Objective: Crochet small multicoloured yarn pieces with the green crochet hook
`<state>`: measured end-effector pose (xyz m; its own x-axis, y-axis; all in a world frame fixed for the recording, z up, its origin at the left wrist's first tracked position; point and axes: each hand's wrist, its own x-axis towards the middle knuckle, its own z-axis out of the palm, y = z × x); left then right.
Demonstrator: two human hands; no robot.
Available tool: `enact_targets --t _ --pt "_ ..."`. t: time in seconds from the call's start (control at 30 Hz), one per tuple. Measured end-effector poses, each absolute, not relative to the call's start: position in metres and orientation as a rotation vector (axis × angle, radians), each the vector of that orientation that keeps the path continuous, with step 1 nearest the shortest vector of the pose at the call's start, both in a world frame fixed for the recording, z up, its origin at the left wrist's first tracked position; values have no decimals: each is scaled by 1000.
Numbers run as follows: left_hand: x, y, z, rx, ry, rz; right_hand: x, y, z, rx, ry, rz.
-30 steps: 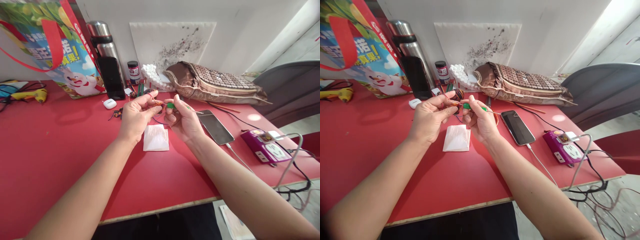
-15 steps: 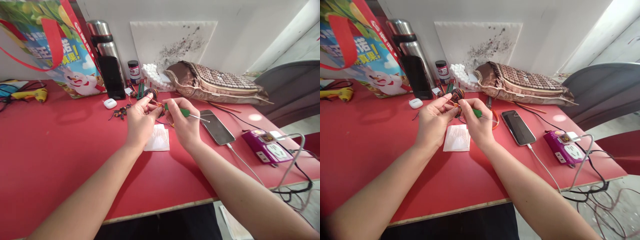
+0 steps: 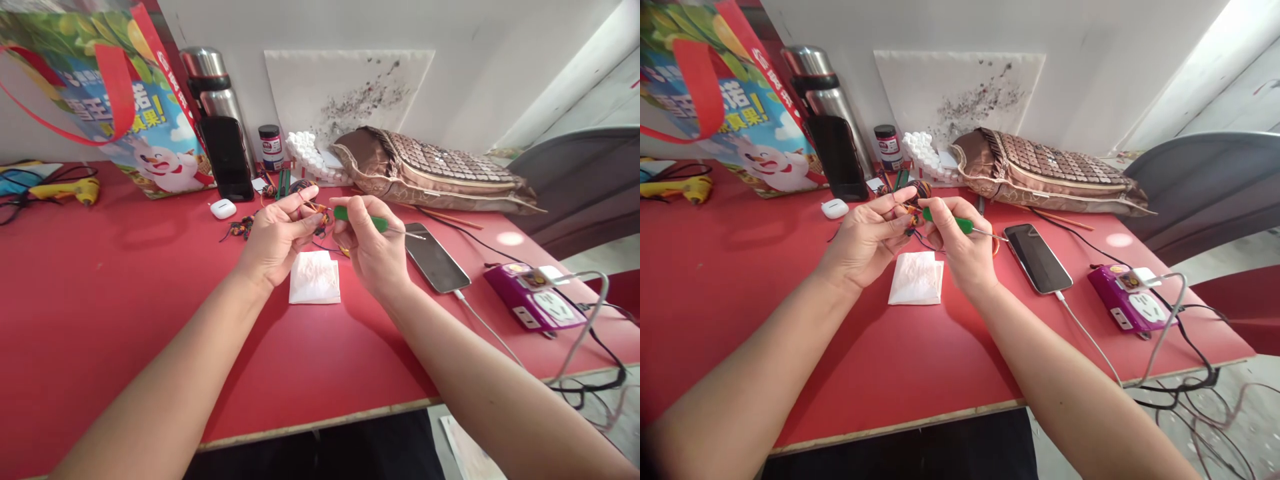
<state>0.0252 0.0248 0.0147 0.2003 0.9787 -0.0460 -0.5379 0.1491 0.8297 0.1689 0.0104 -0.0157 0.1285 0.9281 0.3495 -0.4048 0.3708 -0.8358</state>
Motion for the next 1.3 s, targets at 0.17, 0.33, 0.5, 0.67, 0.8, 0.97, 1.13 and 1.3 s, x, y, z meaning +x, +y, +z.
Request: enact_targets --t 0.17,0.33,0.5,0.67,0.8,0.97,1.13,1.3 --pt "24 25 16 766 726 1199 169 10 -16 -632 -971 1108" --pt "23 25 19 733 758 1201 173 12 -16 -643 -986 1123" --pt "22 26 21 739 789 1208 176 14 -15 -672 -998 1121" --pt "19 26 19 855 761 1230 179 13 -15 -716 -1041 1056" --pt "16 26 17 921 770 1240 181 11 -10 -748 -1068 1020" --pt "13 27 16 969 770 1219 184 9 -3 -779 -1061 1000" --pt "10 28 18 990 731 1192 188 10 0 -778 -1076 992" --pt "8 29 21 970 690 1130 193 11 2 -791 -1095 1007"
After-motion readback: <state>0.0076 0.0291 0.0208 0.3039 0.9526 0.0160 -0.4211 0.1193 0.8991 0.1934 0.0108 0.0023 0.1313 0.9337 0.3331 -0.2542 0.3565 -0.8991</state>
